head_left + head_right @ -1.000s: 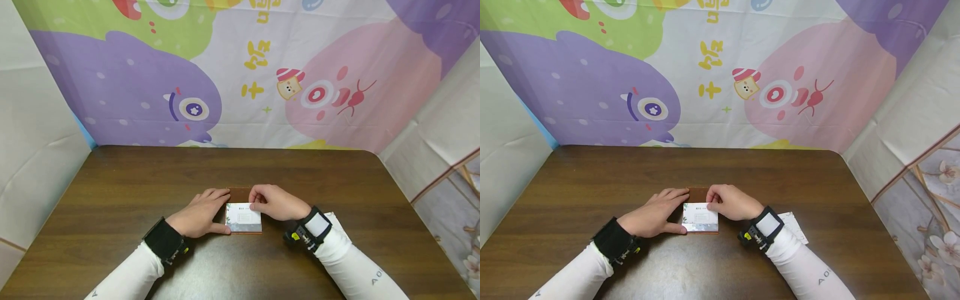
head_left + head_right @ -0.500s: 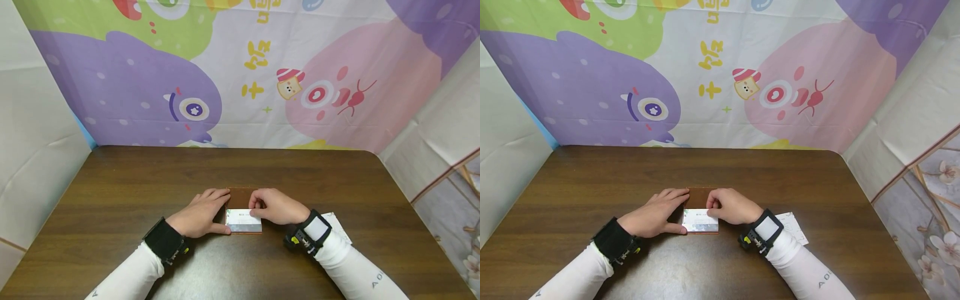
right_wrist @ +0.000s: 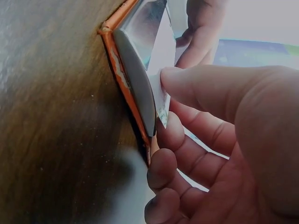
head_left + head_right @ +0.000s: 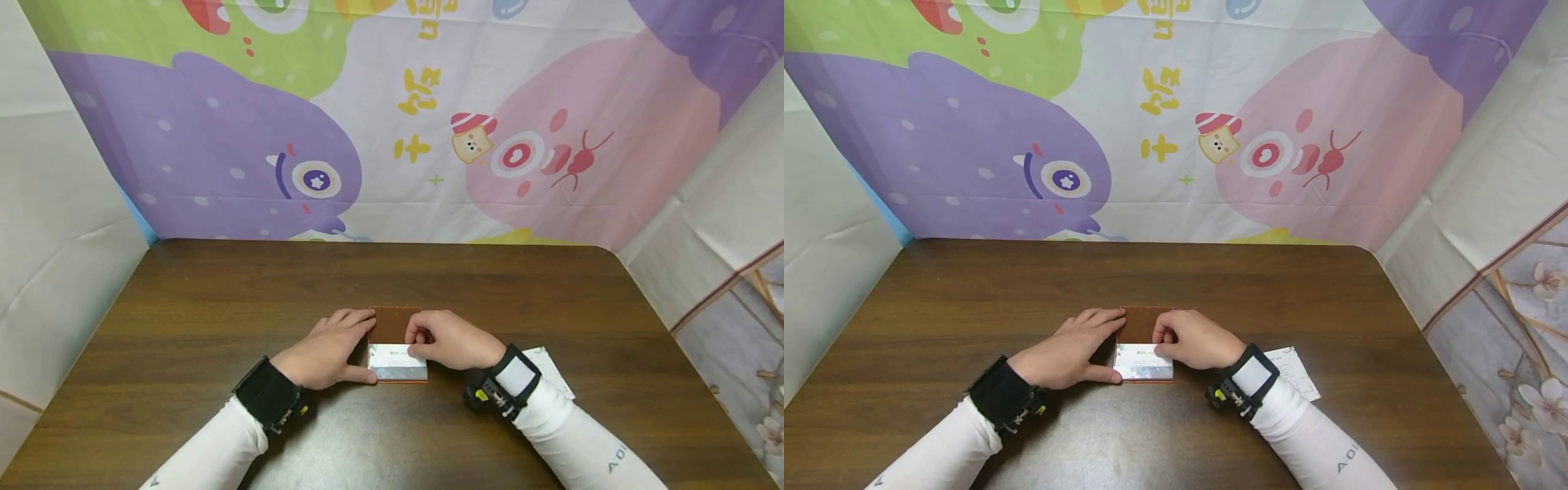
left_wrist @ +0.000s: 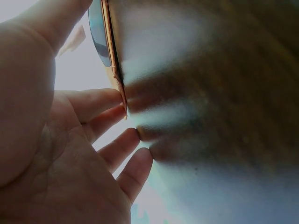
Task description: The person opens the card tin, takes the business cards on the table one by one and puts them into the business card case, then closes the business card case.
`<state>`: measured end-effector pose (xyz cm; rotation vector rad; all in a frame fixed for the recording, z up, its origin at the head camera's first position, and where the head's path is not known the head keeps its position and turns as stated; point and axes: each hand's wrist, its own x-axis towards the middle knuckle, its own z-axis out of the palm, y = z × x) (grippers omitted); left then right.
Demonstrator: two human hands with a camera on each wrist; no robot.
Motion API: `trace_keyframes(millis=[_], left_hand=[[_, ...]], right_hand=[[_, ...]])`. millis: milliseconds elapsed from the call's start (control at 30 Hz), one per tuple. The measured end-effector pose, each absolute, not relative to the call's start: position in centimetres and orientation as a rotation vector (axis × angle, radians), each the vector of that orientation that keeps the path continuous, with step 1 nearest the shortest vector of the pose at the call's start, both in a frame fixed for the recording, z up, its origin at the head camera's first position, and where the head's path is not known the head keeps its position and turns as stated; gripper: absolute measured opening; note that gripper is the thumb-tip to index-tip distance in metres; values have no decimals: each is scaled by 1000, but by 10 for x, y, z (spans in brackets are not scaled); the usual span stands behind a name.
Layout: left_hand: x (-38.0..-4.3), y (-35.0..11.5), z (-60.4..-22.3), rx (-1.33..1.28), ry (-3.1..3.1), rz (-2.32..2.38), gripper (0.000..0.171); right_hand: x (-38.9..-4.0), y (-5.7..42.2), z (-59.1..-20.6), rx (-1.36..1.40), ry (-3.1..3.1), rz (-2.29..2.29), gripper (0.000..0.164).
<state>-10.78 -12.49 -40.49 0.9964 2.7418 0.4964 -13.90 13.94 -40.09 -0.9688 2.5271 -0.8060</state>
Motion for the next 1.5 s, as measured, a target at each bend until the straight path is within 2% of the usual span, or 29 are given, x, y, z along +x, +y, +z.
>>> trace_keyframes(millis=[567,867,1500], left_hand=[[-108,-126,-408,992,2744,490,94],[-109,-126,-410,993,2752,476,95],[-108,-126,-408,1017,2753,486,95]], right_hand=[[-134,148,-395,-986,2583,-773,17],[-129,165,-387,-996,2628,-775,21],[-117,213,-374,-843,2670,-775,33]])
